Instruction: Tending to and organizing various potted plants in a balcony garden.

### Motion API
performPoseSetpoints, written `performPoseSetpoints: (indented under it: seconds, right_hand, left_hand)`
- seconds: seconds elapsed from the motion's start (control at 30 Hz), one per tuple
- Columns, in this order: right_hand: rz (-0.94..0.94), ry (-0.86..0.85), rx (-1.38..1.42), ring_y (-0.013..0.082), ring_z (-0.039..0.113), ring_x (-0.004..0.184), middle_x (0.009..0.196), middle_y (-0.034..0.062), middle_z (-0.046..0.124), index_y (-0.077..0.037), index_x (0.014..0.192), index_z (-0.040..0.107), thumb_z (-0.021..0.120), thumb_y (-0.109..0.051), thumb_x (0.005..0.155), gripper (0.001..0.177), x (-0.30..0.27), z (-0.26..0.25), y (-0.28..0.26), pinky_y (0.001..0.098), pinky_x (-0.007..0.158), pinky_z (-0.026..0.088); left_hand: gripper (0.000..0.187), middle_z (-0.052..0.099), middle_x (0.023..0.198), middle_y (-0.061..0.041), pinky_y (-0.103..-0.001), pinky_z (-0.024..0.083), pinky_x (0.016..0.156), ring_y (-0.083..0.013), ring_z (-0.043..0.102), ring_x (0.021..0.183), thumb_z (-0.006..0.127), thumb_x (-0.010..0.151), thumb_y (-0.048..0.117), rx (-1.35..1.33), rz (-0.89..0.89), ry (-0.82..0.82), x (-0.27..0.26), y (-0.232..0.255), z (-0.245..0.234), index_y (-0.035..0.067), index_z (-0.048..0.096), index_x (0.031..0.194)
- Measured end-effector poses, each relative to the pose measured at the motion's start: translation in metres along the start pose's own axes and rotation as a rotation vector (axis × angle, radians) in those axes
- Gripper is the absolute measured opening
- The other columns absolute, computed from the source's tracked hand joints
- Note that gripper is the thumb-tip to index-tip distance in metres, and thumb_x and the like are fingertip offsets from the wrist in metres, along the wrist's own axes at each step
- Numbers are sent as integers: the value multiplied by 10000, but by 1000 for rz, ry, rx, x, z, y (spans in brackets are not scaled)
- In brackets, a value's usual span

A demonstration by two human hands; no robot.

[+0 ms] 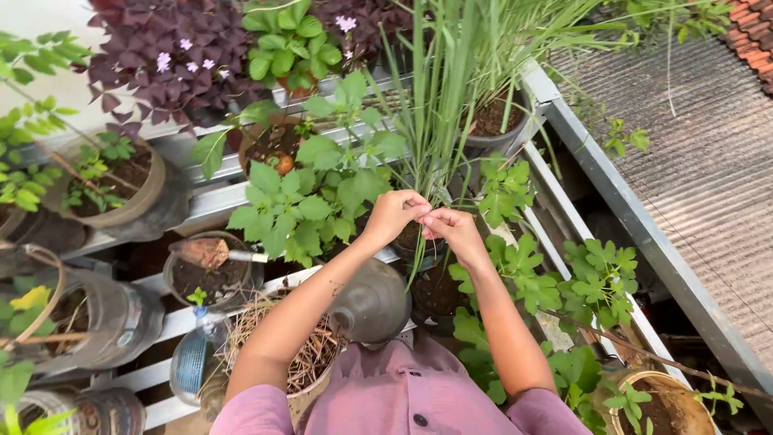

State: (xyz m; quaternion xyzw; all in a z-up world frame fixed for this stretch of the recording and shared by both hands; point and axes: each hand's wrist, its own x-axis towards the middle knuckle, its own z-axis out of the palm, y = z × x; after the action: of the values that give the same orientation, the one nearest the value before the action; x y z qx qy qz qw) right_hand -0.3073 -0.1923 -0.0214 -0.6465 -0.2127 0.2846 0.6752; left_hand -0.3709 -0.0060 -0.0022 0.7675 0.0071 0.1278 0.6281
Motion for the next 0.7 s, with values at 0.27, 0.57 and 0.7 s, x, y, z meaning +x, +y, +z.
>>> performPoseSetpoints:
  seconds: [0.27,0.57,0.7]
  right_hand:
    - [109,-208,-38,117,686,761,844,39,732,8,1057,765,692,-129,962,183,-17,84,21,284,744,573]
    - [23,-419,-330,103,683,800,888,48,751,7,1116,754,693,-125,957,216,-32,143,53,259,759,549]
    - [48,-461,-333,107,689,813,898,51,751,5,1121,752,669,-117,964,215,-38,145,67,256,775,543]
  left_hand:
    - [135,789,820,-83,-269,588,684,-117,743,716,721,901,118,43,-111,197,-99,-12,-63,0,775,935]
    - [128,791,829,-59,-258,588,673,-117,757,722,723,921,131,49,-319,421,-222,-84,-127,12,766,938]
    - [119,784,810,-39,-250,566,637,-103,745,689,722,923,146,149,-458,495,-278,-137,-140,37,767,937]
